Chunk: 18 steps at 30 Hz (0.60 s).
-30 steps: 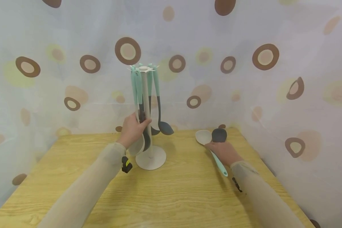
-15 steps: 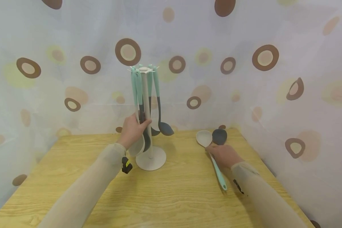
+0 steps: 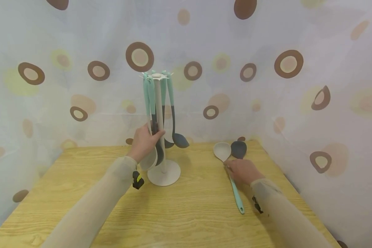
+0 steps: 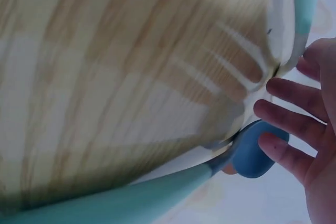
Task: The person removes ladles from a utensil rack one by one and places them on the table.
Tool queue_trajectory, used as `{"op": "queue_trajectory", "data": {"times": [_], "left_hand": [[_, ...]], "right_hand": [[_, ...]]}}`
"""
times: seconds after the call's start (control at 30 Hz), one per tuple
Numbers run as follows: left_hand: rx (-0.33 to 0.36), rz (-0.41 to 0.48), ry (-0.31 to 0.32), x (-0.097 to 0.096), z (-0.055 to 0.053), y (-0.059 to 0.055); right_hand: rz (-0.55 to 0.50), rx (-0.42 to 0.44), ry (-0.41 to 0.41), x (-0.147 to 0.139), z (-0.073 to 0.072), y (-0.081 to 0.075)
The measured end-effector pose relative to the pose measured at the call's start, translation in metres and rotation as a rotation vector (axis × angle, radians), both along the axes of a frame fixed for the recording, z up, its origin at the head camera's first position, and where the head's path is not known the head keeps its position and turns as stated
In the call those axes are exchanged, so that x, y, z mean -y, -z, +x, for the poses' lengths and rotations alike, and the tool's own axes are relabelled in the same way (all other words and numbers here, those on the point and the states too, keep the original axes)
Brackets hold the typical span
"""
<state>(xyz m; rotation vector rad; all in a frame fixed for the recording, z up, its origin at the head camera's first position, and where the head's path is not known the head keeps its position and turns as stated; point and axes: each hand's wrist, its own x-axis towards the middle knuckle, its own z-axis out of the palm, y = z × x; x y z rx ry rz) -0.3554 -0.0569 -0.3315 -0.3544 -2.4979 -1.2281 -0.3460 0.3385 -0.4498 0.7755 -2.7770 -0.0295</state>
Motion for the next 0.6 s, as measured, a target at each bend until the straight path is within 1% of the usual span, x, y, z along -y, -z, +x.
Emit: {"op": "queue_trajectory", "data": {"times": [0.13,0.2,0.27,0.47,0.6], "left_hand": [[-0.005,0.001,-0.003,0.0,0.001,-0.001],[-0.001,0.002,-0.002,0.0,0.002,-0.001],[0.005,0.002,-0.002,0.0,0.003,-0.002],[0.004,0.006,-0.01,0.0,0.002,-0.001],[-0.003,0.004,-0.006,0.001,0.001,0.0]], "right_hand": [[-0.012,-0.019,0.023,0.009,0.003,-0.006],[-0.026,-0.043,0.014,0.016,0.005,-0.01],[-0.04,-0.063,-0.004,0.025,0.007,-0.015],[-0.067,-0.162,-0.087,0.056,0.015,-0.031],[-0.087,-0.173,-0.113,0.075,0.02,-0.038]]}}
